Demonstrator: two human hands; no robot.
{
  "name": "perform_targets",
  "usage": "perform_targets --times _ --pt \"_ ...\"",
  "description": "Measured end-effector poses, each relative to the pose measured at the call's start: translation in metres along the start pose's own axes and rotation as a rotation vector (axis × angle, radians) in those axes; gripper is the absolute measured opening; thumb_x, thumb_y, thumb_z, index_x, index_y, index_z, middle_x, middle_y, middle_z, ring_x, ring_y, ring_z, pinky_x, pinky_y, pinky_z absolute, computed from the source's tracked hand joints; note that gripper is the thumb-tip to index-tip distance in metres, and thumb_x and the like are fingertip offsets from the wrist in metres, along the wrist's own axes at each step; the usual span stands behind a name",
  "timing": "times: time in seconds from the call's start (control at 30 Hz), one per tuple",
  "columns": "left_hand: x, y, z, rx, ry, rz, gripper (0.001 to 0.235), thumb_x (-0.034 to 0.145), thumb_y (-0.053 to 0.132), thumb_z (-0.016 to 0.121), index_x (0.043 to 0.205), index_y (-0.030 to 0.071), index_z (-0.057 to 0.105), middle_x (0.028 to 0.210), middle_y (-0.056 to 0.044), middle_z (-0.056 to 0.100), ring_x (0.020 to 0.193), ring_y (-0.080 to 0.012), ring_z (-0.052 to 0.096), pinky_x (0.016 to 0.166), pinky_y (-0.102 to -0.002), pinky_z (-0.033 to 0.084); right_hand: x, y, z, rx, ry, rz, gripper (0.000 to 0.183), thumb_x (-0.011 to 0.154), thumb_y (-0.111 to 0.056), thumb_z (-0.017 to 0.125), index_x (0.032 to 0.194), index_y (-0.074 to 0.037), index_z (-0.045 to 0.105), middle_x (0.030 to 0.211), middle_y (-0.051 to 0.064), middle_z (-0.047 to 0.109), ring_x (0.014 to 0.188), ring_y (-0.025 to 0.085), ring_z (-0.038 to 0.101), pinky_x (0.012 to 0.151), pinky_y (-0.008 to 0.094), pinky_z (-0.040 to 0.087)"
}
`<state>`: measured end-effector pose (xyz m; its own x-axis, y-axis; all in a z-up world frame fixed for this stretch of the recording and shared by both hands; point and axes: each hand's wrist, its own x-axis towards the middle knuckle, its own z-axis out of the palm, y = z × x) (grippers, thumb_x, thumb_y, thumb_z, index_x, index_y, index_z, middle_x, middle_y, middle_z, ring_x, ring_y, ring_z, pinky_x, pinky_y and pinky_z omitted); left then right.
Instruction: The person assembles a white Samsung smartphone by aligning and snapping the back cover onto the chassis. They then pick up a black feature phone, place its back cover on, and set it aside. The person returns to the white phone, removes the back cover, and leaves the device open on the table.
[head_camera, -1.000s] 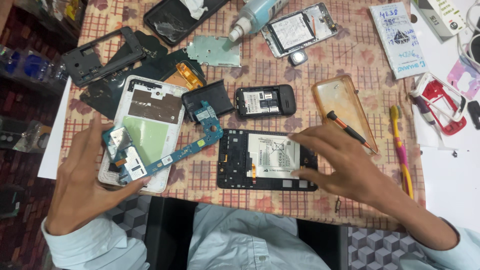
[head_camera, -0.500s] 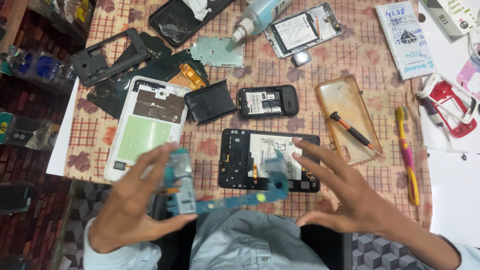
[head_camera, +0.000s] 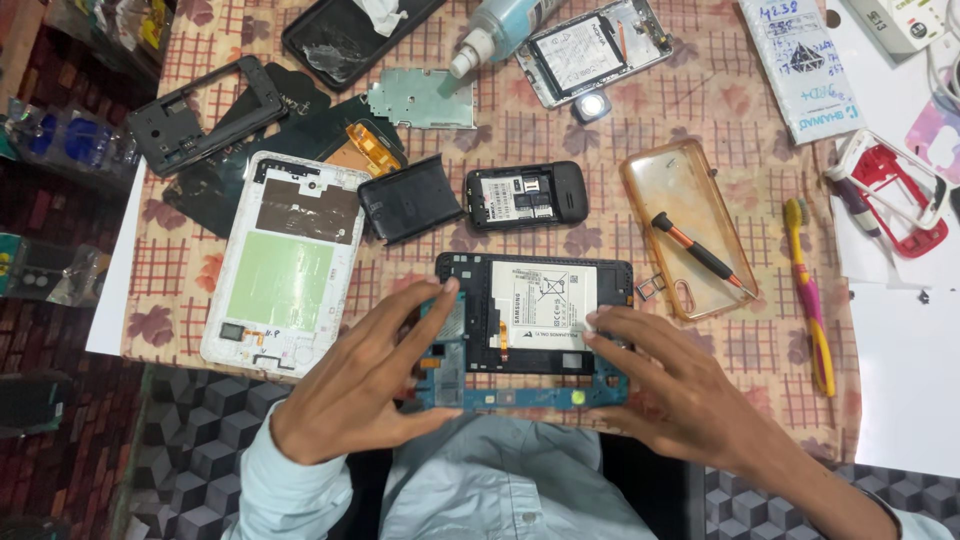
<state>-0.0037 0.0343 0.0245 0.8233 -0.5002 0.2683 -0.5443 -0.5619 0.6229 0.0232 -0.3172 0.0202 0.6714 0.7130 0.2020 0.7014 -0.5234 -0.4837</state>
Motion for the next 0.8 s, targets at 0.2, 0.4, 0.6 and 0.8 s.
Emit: perform_targets --times 0.2,0.4,0.6,0.8 --pt "0.016 -0.004 -0.001 0.025 -0.005 0.004 0.115 0.062 0.033 0.090 0.156 0.000 0.032 0.144 -0.028 0.045 0.133 -0.0489 0.048 0.108 -0.052 0.044 0.006 0.013 0.001 0.042 0.035 0.005 0.077 0.067 -0.024 0.090 0.136 -0.009 0.059 0.141 0.017 0.057 0.134 0.038 0.056 0.103 0.047 0.054" --pt "0.021 -0.007 -0.002 0.003 -0.042 0.004 0.116 0.061 0.034 0.090 0.156 0.000 0.032 0.144 -0.028 0.044 0.133 -0.0488 0.046 0.107 -0.053 0.044 0.003 0.018 0.000 0.063 0.011 0.035 0.077 0.066 -0.021 0.089 0.137 -0.009 0.058 0.146 0.019 0.053 0.131 0.038 0.057 0.103 0.047 0.053" --pt "0.028 -0.008 -0.004 -0.032 -0.084 0.000 0.114 0.063 0.034 0.089 0.156 0.001 0.033 0.144 -0.026 0.045 0.132 -0.0459 0.048 0.108 -0.052 0.044 0.004 0.021 -0.001 0.067 0.015 0.070 0.076 0.066 -0.026 0.088 0.135 -0.010 0.059 0.147 0.016 0.052 0.132 0.036 0.056 0.108 0.050 0.051" --pt "0.034 -0.006 -0.004 0.029 -0.073 0.040 0.116 0.061 0.036 0.091 0.156 0.005 0.032 0.144 -0.027 0.044 0.134 -0.0483 0.045 0.109 -0.055 0.041 0.004 0.024 -0.005 0.062 -0.004 0.071 0.076 0.065 -0.024 0.088 0.135 -0.011 0.060 0.147 0.015 0.053 0.134 0.037 0.055 0.110 0.051 0.049"
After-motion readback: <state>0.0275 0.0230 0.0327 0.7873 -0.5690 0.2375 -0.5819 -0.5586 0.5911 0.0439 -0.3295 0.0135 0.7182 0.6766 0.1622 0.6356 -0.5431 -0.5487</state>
